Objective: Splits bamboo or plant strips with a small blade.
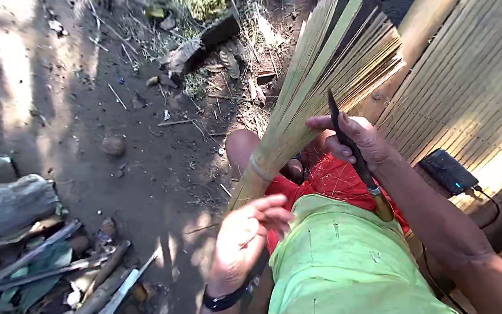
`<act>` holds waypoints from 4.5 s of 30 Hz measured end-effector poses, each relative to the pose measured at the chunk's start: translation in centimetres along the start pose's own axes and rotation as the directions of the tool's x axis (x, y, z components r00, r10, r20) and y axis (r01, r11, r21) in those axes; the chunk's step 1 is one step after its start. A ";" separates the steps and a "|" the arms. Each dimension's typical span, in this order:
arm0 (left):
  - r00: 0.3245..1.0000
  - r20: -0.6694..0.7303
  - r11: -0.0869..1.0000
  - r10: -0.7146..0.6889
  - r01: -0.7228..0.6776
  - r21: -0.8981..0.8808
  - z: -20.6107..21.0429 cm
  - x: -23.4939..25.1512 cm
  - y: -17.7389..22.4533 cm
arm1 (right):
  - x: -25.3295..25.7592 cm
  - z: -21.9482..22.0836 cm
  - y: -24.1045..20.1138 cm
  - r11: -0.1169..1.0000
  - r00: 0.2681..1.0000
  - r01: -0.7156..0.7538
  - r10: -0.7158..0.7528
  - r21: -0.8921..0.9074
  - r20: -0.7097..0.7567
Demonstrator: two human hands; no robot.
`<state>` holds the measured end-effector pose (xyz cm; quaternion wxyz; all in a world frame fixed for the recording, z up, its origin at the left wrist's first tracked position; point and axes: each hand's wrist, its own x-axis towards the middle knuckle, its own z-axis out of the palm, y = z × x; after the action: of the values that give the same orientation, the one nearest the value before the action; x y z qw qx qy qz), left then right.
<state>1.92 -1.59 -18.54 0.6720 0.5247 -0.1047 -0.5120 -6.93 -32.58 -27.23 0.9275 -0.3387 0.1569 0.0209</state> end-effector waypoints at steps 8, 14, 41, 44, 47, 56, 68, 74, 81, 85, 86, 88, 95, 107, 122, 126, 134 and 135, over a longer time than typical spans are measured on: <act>0.978 0.167 0.787 -0.122 -0.007 0.616 -10.6 9.0 4.2 | -3.2 3.9 -1.1 0.962 0.984 0.150 -0.122 -0.229 0.131; 0.966 0.234 0.921 -0.114 0.015 0.389 -9.5 7.3 2.2 | -3.0 4.2 -1.1 0.966 0.968 0.188 -0.153 -0.177 0.197; 0.762 -0.243 0.561 0.600 -0.184 0.807 -0.5 -11.5 0.2 | -6.7 9.9 -2.4 0.613 0.794 0.586 -0.565 -0.530 0.224; 0.744 -0.270 0.590 0.611 -0.202 0.782 -0.5 -12.5 -0.3 | -5.5 11.7 -3.2 0.550 0.752 0.635 -0.601 -0.542 0.271; 0.718 -0.269 0.597 0.642 -0.248 0.763 -0.5 -12.9 -0.7 | -4.7 13.4 -3.4 0.479 0.669 0.726 -0.661 -0.494 0.341; 0.734 -0.181 0.667 0.654 -0.447 0.597 -0.9 -13.6 -0.5 | -4.2 16.1 -3.5 0.360 0.552 0.815 -0.723 -0.455 0.416; 0.737 -0.178 0.674 0.652 -0.457 0.581 -1.2 -14.5 -0.2 | -3.5 15.9 -3.6 0.306 0.502 0.836 -0.761 -0.455 0.411; 0.734 -0.189 0.690 0.652 -0.472 0.549 -1.5 -14.6 0.2 | -1.3 15.2 -4.9 0.208 0.374 0.908 -0.794 -0.363 0.480; 0.744 -0.200 0.705 0.637 -0.459 0.540 -2.0 -14.7 0.0 | -1.0 15.6 -5.2 0.230 0.374 0.915 -0.792 -0.331 0.483; 0.743 -0.207 0.708 0.636 -0.456 0.540 -2.2 -14.8 0.0 | -0.7 15.5 -5.4 0.196 0.359 0.914 -0.798 -0.355 0.483; 0.743 -0.207 0.709 0.636 -0.457 0.536 -2.2 -14.8 0.0 | -0.7 15.5 -5.3 0.188 0.357 0.912 -0.804 -0.366 0.477; 0.743 -0.212 0.712 0.635 -0.457 0.533 -2.3 -14.8 -0.1 | -1.2 15.6 -5.0 0.170 0.362 0.901 -0.800 -0.398 0.479; 0.733 -0.223 0.720 0.643 -0.479 0.503 -2.7 -14.9 0.0 | -6.0 15.8 -1.1 0.217 0.437 0.898 -0.545 -0.383 0.715; 0.738 -0.223 0.727 0.636 -0.478 0.493 -2.6 -14.8 0.0 | -1.0 14.9 -4.5 0.207 0.441 0.866 -0.747 -0.456 0.498; 0.753 -0.228 0.744 0.618 -0.465 0.480 -2.6 -15.1 0.0 | -1.1 15.2 -5.5 0.140 0.353 0.913 -0.743 -0.383 0.568; 0.749 -0.230 0.739 0.621 -0.462 0.491 -2.6 -15.1 0.1 | -1.2 15.2 -5.5 0.124 0.334 0.917 -0.757 -0.378 0.562; 0.746 -0.223 0.737 0.627 -0.476 0.481 -2.9 -15.1 0.1 | -5.4 15.8 -3.1 0.038 0.403 0.883 -0.573 -0.468 0.713; 0.744 -0.222 0.735 0.630 -0.479 0.480 -3.0 -15.0 0.1 | -5.7 15.8 -2.8 0.054 0.399 0.894 -0.547 -0.445 0.736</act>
<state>-2.82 12.20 -13.79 0.6832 0.6779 -0.2310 -0.1427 -7.58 -24.31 -12.39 0.5356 -0.7378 -0.2497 -0.3262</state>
